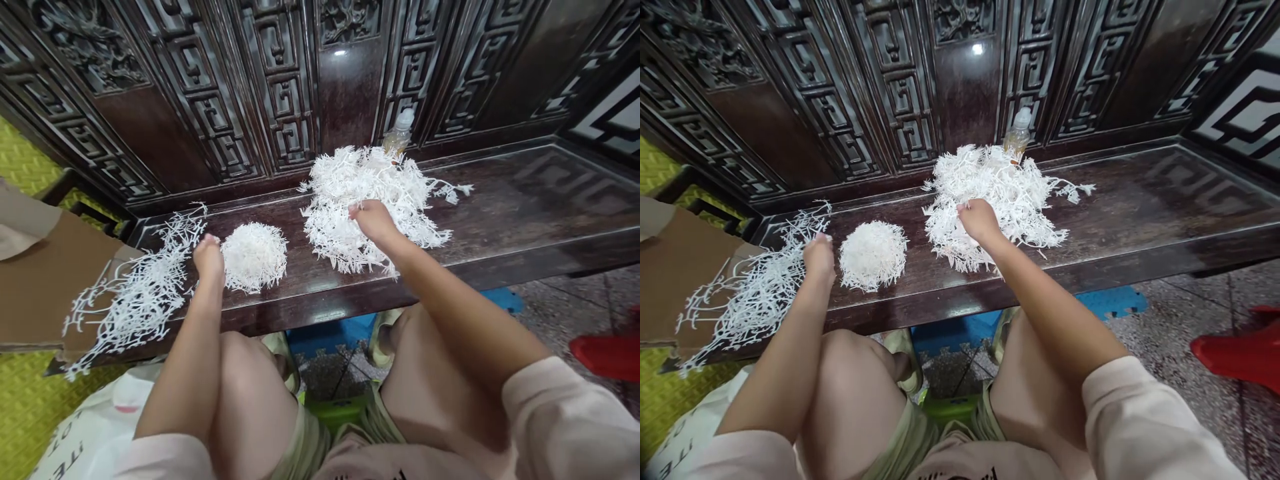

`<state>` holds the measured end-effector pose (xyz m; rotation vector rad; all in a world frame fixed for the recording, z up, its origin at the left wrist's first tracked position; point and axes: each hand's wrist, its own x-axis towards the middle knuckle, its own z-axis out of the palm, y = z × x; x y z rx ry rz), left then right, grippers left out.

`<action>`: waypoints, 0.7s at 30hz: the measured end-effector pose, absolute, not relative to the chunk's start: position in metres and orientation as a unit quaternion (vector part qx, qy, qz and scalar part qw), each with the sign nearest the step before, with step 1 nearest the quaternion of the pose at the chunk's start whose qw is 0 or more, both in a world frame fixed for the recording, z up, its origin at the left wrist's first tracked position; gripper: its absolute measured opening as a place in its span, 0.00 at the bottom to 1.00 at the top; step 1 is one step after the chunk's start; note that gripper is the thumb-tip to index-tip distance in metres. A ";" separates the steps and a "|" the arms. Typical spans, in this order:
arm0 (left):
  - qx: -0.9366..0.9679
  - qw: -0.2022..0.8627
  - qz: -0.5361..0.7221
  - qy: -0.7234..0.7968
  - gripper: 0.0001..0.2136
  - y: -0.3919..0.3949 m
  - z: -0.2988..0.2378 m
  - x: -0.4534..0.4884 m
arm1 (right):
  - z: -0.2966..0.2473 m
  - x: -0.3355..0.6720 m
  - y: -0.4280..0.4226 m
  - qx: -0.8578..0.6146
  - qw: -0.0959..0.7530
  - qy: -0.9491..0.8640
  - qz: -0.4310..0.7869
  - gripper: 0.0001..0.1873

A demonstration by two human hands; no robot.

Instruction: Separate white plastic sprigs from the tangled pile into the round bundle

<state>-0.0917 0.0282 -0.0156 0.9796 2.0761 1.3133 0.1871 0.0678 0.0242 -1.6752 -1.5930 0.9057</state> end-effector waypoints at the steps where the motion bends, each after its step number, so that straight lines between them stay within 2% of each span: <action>1: 0.360 0.246 0.461 0.773 0.13 0.028 -0.020 -0.098 | 0.021 0.191 0.070 -0.645 0.297 -0.603 0.363 0.13; 5: 0.459 0.196 0.256 0.828 0.15 0.033 -0.036 -0.091 | 0.002 0.181 0.069 -0.616 0.198 -0.604 0.465 0.15; 7: 0.494 0.151 0.149 0.843 0.16 0.038 -0.040 -0.080 | -0.005 0.171 0.065 -0.593 0.184 -0.613 0.488 0.15; 10: 0.507 0.117 0.054 0.852 0.18 0.042 -0.040 -0.070 | -0.006 0.161 0.060 -0.555 0.178 -0.636 0.506 0.16; 17: 0.496 0.042 0.047 0.866 0.31 0.044 -0.036 -0.065 | 0.005 0.152 0.058 -0.551 0.177 -0.673 0.459 0.13; 19: 0.485 0.036 0.053 0.872 0.30 0.045 -0.036 -0.067 | 0.005 0.152 0.057 -0.546 0.189 -0.678 0.454 0.13; 21: 0.480 0.032 0.051 0.875 0.25 0.045 -0.037 -0.070 | 0.006 0.152 0.056 -0.537 0.192 -0.684 0.454 0.14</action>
